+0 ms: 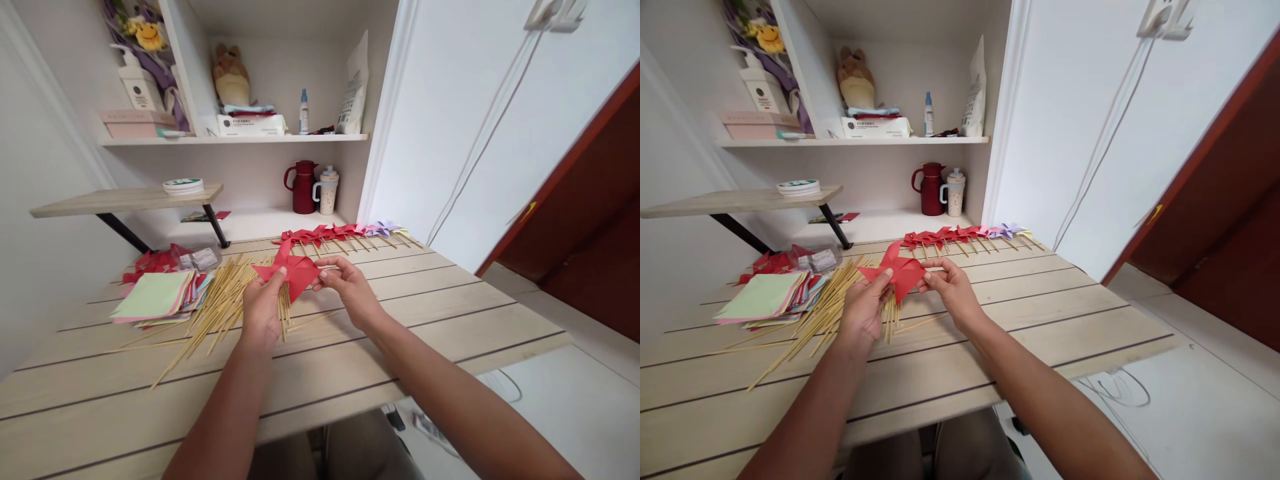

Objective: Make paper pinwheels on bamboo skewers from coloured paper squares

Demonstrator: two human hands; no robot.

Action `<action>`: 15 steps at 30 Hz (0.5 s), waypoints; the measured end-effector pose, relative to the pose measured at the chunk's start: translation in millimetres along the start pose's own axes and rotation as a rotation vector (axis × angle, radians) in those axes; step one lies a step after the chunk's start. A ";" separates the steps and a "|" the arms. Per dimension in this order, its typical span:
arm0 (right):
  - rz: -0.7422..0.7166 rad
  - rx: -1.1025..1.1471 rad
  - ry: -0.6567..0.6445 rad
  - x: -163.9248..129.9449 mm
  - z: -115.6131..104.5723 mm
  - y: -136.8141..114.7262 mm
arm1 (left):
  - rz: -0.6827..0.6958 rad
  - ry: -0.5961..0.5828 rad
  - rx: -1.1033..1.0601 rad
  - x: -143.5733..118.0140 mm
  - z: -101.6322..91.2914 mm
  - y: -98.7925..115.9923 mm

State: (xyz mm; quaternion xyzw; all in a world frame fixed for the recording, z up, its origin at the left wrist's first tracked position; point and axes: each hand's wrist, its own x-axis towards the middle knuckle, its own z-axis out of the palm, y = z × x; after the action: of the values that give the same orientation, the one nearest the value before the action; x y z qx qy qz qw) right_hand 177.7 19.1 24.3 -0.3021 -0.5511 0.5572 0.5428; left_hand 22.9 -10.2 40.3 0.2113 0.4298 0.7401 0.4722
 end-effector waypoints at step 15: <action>-0.119 -0.253 0.052 -4.1 11.9 11.8 | 0.070 -0.050 0.010 0.9 -0.5 -11.4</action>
State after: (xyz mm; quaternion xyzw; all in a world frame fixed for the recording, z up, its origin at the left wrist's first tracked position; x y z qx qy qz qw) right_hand 164.4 14.1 14.6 -0.3493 -0.6197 0.4420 0.5465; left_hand 28.0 -7.5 30.4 0.2470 0.4138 0.7486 0.4553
